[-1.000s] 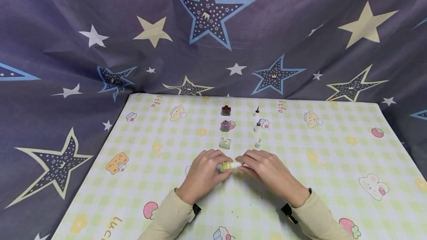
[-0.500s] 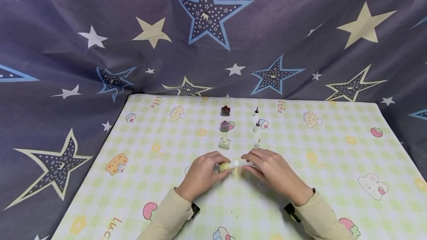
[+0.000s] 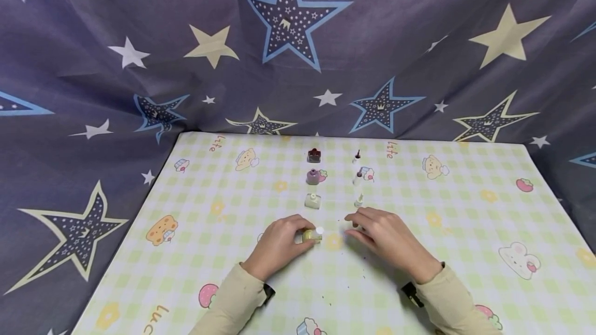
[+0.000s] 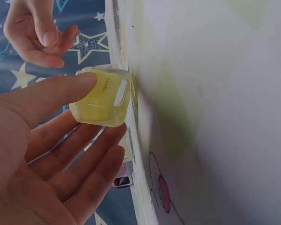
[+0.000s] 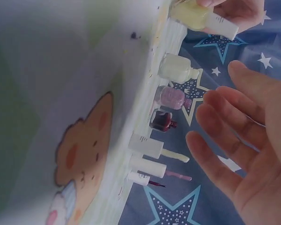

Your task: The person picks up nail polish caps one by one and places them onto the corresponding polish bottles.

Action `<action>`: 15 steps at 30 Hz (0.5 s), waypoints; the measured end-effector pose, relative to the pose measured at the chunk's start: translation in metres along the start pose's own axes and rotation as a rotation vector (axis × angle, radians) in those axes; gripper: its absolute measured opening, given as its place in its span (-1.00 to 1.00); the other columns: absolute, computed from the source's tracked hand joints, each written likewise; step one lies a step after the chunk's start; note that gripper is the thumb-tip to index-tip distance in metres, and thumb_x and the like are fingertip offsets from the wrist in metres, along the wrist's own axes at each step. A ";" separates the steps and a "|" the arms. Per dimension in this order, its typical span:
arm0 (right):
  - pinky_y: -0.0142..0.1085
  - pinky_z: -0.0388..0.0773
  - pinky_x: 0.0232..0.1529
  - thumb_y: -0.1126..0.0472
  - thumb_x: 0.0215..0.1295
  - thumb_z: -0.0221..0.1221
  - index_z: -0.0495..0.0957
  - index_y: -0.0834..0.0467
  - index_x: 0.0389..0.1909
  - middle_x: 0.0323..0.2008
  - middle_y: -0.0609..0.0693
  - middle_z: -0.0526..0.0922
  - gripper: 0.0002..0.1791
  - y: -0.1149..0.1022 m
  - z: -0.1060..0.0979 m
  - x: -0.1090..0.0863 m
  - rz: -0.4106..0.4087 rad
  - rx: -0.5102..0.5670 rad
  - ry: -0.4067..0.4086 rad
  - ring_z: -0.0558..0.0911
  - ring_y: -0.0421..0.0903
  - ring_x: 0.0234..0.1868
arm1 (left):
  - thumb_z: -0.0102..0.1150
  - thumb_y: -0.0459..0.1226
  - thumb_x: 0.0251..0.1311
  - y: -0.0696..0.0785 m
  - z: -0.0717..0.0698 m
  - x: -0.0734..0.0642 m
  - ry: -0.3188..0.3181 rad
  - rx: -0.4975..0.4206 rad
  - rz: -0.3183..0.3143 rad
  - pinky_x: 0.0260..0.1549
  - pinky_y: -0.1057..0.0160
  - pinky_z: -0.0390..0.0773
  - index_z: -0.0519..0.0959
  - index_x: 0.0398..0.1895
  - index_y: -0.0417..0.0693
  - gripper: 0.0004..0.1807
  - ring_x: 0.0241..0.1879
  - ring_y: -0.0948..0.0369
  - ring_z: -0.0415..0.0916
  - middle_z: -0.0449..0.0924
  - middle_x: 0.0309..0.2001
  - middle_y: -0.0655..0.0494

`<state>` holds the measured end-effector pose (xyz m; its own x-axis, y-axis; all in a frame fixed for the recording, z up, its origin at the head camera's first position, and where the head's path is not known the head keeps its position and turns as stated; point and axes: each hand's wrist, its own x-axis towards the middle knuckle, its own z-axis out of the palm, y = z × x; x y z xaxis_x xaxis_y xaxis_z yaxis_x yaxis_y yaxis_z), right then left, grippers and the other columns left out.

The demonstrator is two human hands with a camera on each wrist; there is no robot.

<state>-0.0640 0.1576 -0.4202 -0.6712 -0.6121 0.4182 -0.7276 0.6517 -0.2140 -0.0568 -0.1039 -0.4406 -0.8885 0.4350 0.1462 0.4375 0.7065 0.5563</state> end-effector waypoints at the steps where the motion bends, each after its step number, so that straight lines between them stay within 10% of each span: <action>1: -0.27 0.62 -0.31 0.12 0.20 0.39 0.69 0.11 -0.18 -0.32 -0.09 0.70 -0.78 0.001 0.000 0.000 0.002 -0.002 0.002 0.64 -0.24 -0.34 | 0.45 -0.14 0.11 -0.001 0.000 0.000 -0.003 0.000 -0.004 -0.24 0.29 0.57 0.72 -0.17 0.05 -0.77 -0.27 0.30 0.58 0.68 -0.23 0.26; 15: -0.29 0.60 -0.35 0.16 0.17 0.40 0.68 0.14 -0.19 -0.35 -0.09 0.68 -0.78 0.012 0.001 -0.007 0.025 -0.024 -0.004 0.60 -0.26 -0.41 | 0.46 -0.17 0.10 -0.006 -0.006 -0.002 -0.020 0.010 -0.025 -0.22 0.25 0.59 0.71 -0.18 0.00 -0.76 -0.27 0.29 0.59 0.67 -0.25 0.23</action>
<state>-0.0684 0.1690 -0.4265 -0.6895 -0.5973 0.4097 -0.7072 0.6772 -0.2031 -0.0583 -0.1122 -0.4393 -0.8962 0.4281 0.1161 0.4166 0.7225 0.5517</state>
